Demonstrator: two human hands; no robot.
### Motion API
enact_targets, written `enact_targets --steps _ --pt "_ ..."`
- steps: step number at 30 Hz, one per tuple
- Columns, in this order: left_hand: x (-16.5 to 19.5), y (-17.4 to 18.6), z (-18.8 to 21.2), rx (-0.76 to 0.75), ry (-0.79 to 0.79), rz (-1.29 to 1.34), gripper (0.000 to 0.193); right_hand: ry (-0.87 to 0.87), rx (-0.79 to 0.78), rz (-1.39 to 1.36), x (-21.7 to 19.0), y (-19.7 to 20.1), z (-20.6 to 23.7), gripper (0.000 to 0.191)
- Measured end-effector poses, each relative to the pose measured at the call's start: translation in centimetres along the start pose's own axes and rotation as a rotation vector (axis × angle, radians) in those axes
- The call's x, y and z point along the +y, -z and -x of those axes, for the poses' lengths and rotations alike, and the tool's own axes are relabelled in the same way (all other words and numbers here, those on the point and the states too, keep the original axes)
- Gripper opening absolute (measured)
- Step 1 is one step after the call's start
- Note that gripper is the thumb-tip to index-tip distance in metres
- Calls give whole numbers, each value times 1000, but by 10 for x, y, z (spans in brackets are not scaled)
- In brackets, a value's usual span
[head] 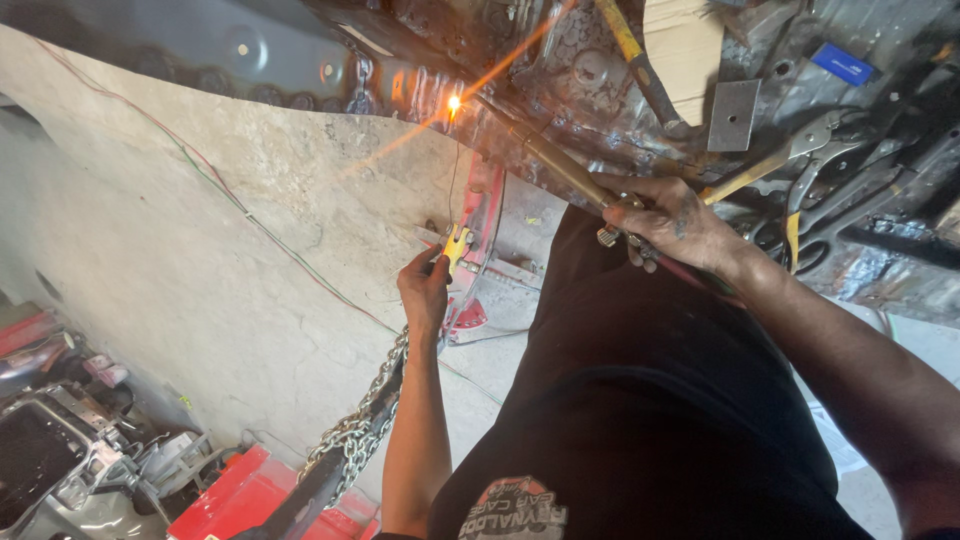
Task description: The person uses a welding torch to weld the metal frame rail of a vehicle body, producing sparks and glowing weld spots along the seam. They move the torch progressively along the rail, welding different sections of the frame while standing at the work area.
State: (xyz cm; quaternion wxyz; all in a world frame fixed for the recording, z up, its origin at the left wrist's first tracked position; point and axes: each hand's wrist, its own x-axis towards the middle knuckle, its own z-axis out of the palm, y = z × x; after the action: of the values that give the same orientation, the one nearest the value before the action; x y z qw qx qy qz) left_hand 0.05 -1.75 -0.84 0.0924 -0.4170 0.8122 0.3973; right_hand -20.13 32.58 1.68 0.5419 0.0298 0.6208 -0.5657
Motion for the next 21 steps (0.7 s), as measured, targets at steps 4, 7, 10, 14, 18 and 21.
enact_targets --steps 4,7,10,14,18,21 --pt "-1 1 0 6 16 -22 35 21 -21 -5 0 0 -3 69" --pt "-2 1 0 -1 20 -15 35 10 -12 -9 0 -2 0 68" --pt "-3 2 1 -3 19 -22 35 -39 16 28 0 -3 1 67" --pt "-3 3 0 4 16 4 35 22 -4 -7 1 -3 -2 67" --pt "-2 4 0 5 13 -1 36 31 -15 -7 6 -4 -6 67" --pt "-1 4 1 3 16 -8 35 33 -14 -8 9 -5 -7 67"
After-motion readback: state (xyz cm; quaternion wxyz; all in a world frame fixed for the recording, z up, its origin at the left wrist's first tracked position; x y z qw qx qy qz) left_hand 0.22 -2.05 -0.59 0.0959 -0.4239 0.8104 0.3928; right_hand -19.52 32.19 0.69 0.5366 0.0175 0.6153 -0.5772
